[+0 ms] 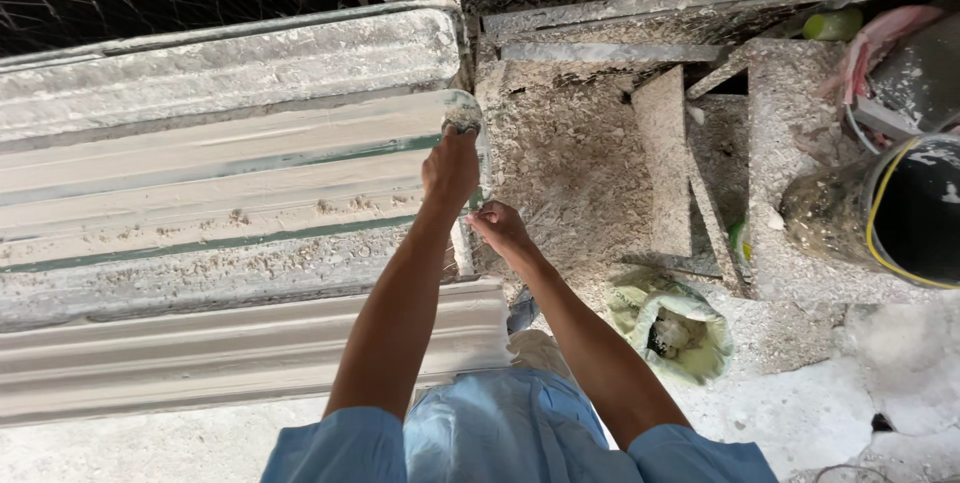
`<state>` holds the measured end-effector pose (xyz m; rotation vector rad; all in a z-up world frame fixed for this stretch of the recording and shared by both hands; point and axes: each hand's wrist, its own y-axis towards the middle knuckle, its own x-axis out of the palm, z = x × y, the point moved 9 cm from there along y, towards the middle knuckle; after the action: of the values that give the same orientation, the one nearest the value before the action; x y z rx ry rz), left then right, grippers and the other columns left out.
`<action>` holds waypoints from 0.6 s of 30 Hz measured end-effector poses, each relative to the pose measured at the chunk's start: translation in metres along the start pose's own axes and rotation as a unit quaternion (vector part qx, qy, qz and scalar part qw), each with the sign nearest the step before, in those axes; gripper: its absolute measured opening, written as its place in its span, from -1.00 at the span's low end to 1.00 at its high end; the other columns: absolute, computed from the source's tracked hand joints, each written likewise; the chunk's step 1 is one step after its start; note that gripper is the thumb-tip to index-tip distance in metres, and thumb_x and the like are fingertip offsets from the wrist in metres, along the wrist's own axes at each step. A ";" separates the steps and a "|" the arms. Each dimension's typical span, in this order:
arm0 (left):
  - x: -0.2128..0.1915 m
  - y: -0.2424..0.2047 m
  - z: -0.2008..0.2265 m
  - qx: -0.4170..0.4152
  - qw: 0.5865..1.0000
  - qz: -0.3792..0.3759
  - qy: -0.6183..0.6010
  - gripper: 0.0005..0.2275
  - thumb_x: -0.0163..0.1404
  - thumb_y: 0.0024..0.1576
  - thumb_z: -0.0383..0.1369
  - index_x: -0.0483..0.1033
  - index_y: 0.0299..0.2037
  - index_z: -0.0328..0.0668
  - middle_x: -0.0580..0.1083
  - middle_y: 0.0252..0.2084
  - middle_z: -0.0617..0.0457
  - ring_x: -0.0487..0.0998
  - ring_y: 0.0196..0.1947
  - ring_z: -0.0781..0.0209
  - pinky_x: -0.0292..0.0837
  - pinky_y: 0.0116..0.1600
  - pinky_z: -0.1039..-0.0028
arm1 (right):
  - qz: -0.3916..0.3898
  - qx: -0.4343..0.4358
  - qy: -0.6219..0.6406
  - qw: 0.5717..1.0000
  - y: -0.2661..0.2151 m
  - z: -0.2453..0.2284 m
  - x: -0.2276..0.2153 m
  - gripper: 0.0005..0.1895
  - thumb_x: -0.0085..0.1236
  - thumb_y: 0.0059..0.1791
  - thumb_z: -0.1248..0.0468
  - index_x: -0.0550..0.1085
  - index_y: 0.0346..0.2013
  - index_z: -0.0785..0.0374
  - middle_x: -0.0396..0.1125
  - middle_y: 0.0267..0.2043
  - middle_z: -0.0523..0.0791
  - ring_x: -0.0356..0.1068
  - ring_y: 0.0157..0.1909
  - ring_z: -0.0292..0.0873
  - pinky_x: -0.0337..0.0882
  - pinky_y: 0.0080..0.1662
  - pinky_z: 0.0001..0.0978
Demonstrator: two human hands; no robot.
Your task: The person scrapes dried gypsum residue from the surface of a long white decorative molding using a small metal scraper. The person works along the length of the molding, removing hardened material from the grooves and flat areas.
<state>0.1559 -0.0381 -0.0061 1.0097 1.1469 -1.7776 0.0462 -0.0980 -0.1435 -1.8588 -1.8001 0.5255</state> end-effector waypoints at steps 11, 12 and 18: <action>0.003 0.025 -0.006 0.027 0.996 0.059 0.063 -0.80 -0.05 0.34 -0.42 0.57 0.10 0.03 0.47 0.23 -0.07 0.65 -0.07 -0.10 0.63 -0.14 0.13 | 0.012 0.009 0.052 0.999 0.003 0.002 -0.003 -0.79 0.26 -0.04 0.28 0.41 -0.26 0.31 0.41 -0.32 -0.08 0.33 -0.37 -0.26 0.40 -0.33 -0.42; 0.008 0.025 -0.007 0.018 0.998 0.041 0.034 -0.74 -0.08 0.29 -0.47 0.51 0.14 0.00 0.40 0.27 -0.15 0.67 -0.20 -0.07 0.64 -0.25 0.19 | 0.009 0.006 0.049 0.999 0.002 0.005 -0.001 -0.78 0.27 -0.03 0.27 0.42 -0.26 0.32 0.40 -0.32 -0.08 0.33 -0.37 -0.24 0.42 -0.32 -0.42; -0.004 0.064 -0.009 -0.003 0.997 0.073 0.003 -0.65 -0.13 0.23 -0.50 0.45 0.23 -0.18 0.41 0.20 -0.36 0.65 -0.39 -0.01 0.59 -0.48 0.33 | 0.014 0.018 0.065 0.998 0.010 0.007 -0.003 -0.78 0.26 -0.05 0.26 0.41 -0.25 0.28 0.45 -0.29 -0.11 0.41 -0.28 -0.26 0.43 -0.27 -0.38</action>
<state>0.2168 -0.0476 -0.0257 1.0684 1.0540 -1.6562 0.0501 -0.1009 -0.1558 -1.8518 -1.6720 0.4330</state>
